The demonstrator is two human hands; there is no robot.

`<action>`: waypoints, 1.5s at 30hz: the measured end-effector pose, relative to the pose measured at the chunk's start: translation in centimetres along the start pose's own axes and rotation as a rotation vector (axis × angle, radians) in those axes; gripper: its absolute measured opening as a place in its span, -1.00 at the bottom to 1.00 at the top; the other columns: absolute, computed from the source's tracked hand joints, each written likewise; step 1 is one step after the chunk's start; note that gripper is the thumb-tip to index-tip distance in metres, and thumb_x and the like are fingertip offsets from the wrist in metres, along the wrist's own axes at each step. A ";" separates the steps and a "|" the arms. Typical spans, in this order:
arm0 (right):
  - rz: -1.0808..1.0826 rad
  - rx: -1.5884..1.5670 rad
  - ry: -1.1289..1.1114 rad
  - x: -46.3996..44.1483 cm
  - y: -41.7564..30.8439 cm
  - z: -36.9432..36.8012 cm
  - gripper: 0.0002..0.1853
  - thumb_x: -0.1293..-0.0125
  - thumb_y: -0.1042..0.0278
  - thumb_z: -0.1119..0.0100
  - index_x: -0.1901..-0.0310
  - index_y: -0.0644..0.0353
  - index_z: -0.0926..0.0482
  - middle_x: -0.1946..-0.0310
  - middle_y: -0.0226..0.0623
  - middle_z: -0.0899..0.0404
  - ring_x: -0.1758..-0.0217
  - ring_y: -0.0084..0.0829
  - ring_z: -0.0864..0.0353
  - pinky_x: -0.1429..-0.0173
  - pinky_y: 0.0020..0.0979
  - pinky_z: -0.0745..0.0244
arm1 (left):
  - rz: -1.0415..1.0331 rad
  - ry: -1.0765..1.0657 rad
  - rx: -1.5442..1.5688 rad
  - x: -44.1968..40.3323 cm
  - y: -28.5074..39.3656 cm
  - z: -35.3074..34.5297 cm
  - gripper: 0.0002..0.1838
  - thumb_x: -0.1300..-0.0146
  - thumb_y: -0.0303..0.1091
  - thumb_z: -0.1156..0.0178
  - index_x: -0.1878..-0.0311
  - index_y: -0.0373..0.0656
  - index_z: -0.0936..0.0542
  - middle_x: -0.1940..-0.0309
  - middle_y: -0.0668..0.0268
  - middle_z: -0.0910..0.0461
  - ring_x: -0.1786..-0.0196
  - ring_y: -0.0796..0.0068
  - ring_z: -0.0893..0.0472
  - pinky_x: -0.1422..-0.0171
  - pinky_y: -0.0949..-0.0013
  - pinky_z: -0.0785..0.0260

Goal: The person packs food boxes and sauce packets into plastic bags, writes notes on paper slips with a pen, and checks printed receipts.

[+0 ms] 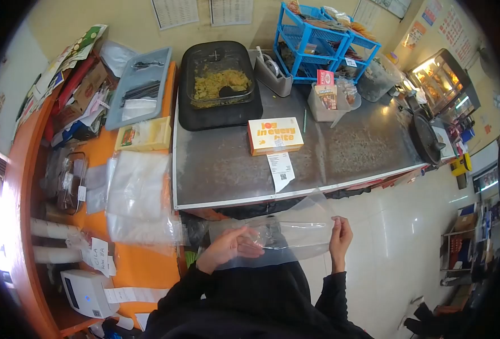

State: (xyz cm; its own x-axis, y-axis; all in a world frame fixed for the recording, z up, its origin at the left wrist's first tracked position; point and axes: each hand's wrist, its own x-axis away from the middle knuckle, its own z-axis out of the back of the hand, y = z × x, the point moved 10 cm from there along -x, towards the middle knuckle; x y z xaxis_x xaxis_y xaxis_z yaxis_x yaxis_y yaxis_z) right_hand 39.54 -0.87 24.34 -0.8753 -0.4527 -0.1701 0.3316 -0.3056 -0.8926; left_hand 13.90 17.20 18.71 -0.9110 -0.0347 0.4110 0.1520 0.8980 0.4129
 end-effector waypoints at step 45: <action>0.057 -0.115 -0.177 -21.0 0.6 4.6 -0.90 -0.18 0.58 -0.28 0.35 0.29 -0.53 0.47 -0.35 -0.58 0.37 -0.60 -0.48 0.25 -0.53 -0.43 | -0.475 0.291 -0.711 -27.1 6.1 -18.4 -0.58 -0.08 -0.31 -0.49 0.10 -0.38 -0.58 0.32 0.36 -0.61 0.18 0.57 -0.58 0.08 0.42 -0.44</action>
State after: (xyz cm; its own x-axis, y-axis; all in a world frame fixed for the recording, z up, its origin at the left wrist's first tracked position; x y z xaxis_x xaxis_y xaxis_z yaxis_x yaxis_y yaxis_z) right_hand 59.73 4.55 29.33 -0.7773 -0.6098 -0.1546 0.3274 -0.1821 -0.9272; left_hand 46.57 15.57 25.04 -0.8197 -0.5293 0.2188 0.0737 0.2814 0.9567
